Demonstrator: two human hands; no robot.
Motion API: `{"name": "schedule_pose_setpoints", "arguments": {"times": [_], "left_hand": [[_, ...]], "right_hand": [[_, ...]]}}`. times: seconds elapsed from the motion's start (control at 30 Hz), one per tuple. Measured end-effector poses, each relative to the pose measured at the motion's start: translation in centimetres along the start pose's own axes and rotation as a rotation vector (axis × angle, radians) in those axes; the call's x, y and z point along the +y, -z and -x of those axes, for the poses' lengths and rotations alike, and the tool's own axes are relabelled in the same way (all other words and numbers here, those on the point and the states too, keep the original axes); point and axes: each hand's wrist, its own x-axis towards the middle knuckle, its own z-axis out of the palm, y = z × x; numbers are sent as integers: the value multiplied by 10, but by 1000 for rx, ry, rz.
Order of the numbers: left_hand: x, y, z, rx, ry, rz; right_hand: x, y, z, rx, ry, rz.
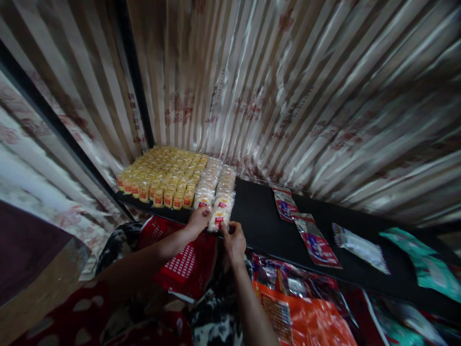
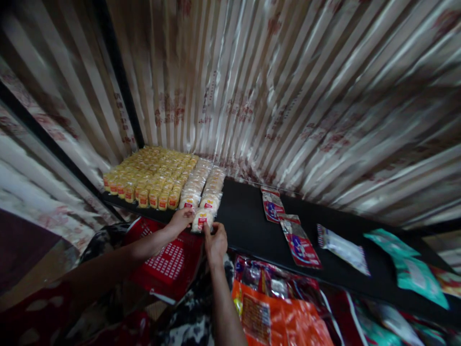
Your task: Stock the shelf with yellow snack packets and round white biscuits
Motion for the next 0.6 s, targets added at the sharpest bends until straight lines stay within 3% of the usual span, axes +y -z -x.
{"name": "schedule_pose_setpoints", "arguments": {"times": [0.23,0.6], "left_hand": [[2,-20,-28,153,-190,-375],[-3,-30,-22,155,-359,-418]], "right_hand": [[1,3,-21,-3,-56,157],[-4,-2,-33,5,8,310]]}}
